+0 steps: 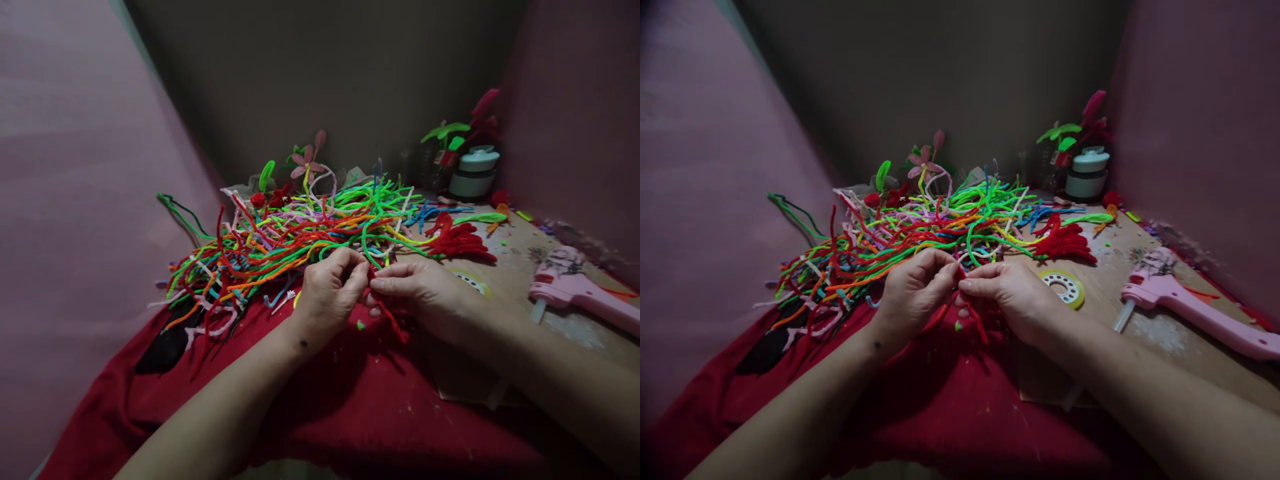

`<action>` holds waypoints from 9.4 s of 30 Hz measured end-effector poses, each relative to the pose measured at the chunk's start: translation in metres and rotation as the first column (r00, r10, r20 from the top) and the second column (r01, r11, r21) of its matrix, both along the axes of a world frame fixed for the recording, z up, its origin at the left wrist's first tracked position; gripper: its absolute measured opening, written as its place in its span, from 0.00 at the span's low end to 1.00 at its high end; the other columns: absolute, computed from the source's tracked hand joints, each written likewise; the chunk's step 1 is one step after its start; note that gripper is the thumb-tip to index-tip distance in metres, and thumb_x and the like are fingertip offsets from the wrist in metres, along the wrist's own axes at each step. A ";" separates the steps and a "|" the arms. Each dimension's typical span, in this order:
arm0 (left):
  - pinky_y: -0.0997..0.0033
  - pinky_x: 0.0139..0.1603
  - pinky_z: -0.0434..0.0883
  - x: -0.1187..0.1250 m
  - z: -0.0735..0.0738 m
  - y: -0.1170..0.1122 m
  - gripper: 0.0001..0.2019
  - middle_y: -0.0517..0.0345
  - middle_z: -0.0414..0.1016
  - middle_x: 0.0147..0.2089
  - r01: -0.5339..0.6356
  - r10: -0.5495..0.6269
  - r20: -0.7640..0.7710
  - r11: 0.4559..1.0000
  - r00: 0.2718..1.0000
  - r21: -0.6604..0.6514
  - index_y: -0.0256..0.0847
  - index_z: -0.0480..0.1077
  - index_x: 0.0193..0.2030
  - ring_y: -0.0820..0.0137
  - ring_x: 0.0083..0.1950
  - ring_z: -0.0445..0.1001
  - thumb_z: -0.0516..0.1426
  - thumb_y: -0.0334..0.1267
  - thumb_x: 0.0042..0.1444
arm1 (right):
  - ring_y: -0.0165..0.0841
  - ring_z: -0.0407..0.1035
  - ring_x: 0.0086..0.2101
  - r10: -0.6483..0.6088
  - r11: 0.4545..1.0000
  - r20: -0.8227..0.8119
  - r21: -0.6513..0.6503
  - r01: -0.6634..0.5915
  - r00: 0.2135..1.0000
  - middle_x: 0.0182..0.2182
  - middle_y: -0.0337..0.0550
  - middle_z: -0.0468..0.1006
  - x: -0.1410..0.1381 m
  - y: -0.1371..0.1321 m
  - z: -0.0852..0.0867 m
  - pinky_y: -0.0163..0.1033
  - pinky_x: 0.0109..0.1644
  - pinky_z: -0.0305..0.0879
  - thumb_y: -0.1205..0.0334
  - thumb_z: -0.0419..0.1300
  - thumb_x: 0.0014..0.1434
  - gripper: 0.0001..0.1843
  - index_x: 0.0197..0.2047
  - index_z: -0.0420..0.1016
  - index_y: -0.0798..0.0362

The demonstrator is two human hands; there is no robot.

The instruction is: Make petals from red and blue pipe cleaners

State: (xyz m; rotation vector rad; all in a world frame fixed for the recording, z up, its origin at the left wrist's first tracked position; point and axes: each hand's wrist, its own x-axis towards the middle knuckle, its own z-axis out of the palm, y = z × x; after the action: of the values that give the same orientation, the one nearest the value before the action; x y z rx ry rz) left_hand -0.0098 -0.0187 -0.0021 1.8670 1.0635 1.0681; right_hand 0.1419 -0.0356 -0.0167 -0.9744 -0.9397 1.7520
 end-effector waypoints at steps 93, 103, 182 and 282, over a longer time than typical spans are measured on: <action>0.73 0.27 0.64 -0.002 -0.005 -0.001 0.09 0.55 0.72 0.32 0.302 0.335 -0.639 0.670 0.692 0.678 0.38 0.72 0.34 0.71 0.30 0.71 0.50 0.32 0.57 | 0.26 0.58 0.17 -0.298 0.933 0.467 0.328 0.151 0.833 0.14 0.36 0.65 0.004 0.007 -0.001 0.33 0.21 0.52 0.59 0.60 0.44 0.11 0.18 0.66 0.55; 0.72 0.23 0.60 -0.002 -0.006 -0.006 0.10 0.55 0.70 0.32 0.361 0.374 -0.731 0.685 0.570 0.633 0.37 0.70 0.34 0.71 0.27 0.68 0.47 0.32 0.58 | 0.25 0.55 0.19 -0.412 0.861 0.628 0.505 0.058 0.660 0.15 0.35 0.63 0.005 0.007 0.000 0.32 0.22 0.50 0.61 0.57 0.46 0.11 0.17 0.67 0.56; 0.77 0.28 0.67 0.001 -0.010 0.007 0.08 0.64 0.68 0.25 0.135 -0.099 -0.231 0.980 0.968 0.149 0.40 0.60 0.31 0.76 0.25 0.70 0.56 0.38 0.54 | 0.22 0.56 0.15 -0.077 0.979 0.123 0.199 0.052 0.989 0.15 0.35 0.66 0.009 0.006 -0.001 0.31 0.19 0.49 0.65 0.62 0.44 0.07 0.20 0.70 0.58; 0.80 0.10 0.58 0.008 -0.003 0.005 0.05 0.64 0.66 0.14 0.255 -0.093 0.280 0.737 0.956 -0.626 0.38 0.63 0.28 0.77 0.12 0.60 0.57 0.32 0.45 | 0.28 0.69 0.23 -0.466 0.835 0.223 0.431 0.342 0.856 0.24 0.38 0.74 0.004 0.004 0.004 0.33 0.26 0.64 0.64 0.63 0.47 0.04 0.30 0.73 0.54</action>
State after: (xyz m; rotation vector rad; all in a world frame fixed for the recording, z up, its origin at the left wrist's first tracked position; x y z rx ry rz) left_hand -0.0018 -0.0133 -0.0050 1.2019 0.9380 0.6499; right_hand 0.1460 -0.0321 -0.0125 -1.1223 -1.1230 1.0156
